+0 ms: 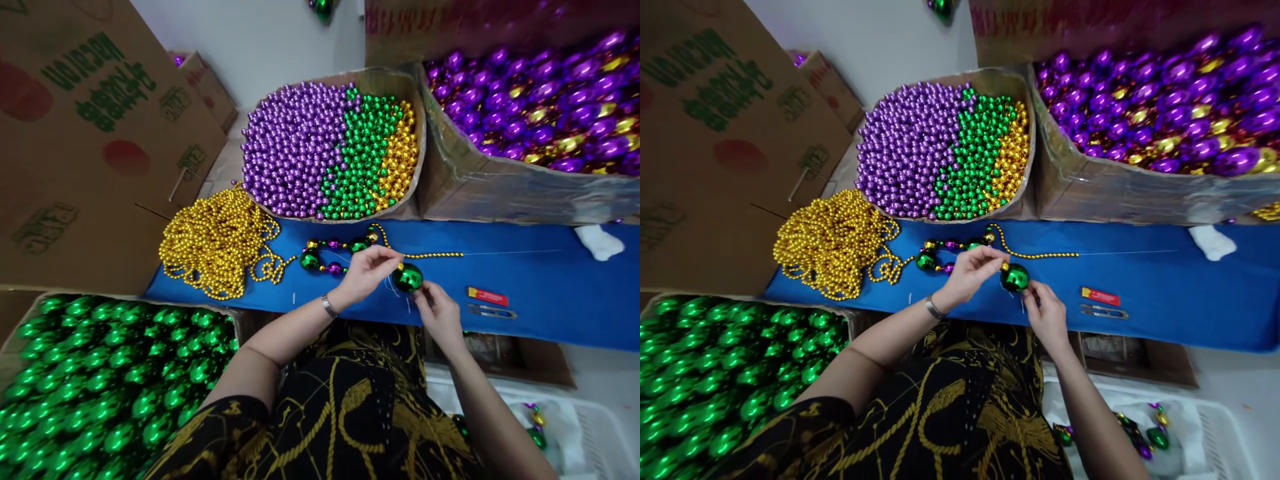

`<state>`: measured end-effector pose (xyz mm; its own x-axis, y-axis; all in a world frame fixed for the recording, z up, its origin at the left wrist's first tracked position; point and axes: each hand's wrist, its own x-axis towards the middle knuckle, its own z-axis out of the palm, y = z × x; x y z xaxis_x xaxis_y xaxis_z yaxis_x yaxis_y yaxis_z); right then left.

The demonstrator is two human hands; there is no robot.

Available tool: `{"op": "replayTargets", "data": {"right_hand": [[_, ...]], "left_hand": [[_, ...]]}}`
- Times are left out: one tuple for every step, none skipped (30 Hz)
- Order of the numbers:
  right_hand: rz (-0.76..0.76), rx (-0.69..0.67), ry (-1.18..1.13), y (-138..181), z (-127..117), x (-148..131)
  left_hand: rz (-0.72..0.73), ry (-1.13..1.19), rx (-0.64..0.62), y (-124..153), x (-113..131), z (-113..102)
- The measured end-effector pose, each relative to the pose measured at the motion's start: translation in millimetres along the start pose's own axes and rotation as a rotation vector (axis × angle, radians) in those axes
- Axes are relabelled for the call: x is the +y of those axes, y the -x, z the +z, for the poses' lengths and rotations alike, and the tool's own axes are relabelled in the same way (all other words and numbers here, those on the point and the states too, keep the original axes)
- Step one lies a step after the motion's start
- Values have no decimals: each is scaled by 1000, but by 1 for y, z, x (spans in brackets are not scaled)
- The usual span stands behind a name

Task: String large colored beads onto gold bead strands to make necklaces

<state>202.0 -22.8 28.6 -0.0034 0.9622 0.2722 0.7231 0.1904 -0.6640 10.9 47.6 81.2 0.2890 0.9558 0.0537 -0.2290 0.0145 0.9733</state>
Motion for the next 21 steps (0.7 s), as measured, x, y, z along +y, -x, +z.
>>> {"op": "replayTargets", "data": {"right_hand": [[-8,-19,32,2,0,8],[-24,-35,70,3,-2,13],[-44,-41,104,2,-5,15],[-58,-41,126,1,-9,14],[-66,-28,128,-1,-15,10],[-73,-13,112,-4,-20,4],[-84,-2,90,-7,-25,-3],[-106,5,67,-10,-28,-11],[-137,11,52,-13,-31,-18],[-170,18,48,-16,-32,-23],[-204,27,49,-18,-33,-27],[-224,28,46,-19,-33,-29],[-226,25,35,-20,-34,-29],[-203,21,12,-21,-34,-29],[-150,17,-24,-21,-36,-28],[-79,18,-67,-21,-37,-28],[-3,17,-117,-20,-39,-29],[68,14,-173,-20,-41,-32],[124,14,-236,-20,-43,-35],[160,18,-300,-21,-46,-40],[175,37,-364,-22,-49,-44]], "left_hand": [[38,-61,-19,3,-5,3],[94,-134,-44,5,-8,6],[163,-214,-65,7,-9,9],[232,-291,-85,8,-7,12],[293,-358,-105,9,-3,16],[340,-403,-127,10,2,19],[379,-424,-143,10,9,23],[410,-421,-151,9,15,28],[434,-404,-156,8,21,32],[451,-378,-157,7,26,35],[457,-346,-152,5,29,37],[447,-311,-147,4,30,38],[423,-279,-147,3,28,38],[392,-257,-158,2,24,37],[360,-253,-181,1,17,35],[333,-276,-221,0,8,33],[313,-328,-275,0,-2,32],[304,-402,-340,0,-13,31],[307,-486,-414,0,-23,32],[317,-567,-494,1,-32,33],[333,-645,-567,2,-41,36]]}}
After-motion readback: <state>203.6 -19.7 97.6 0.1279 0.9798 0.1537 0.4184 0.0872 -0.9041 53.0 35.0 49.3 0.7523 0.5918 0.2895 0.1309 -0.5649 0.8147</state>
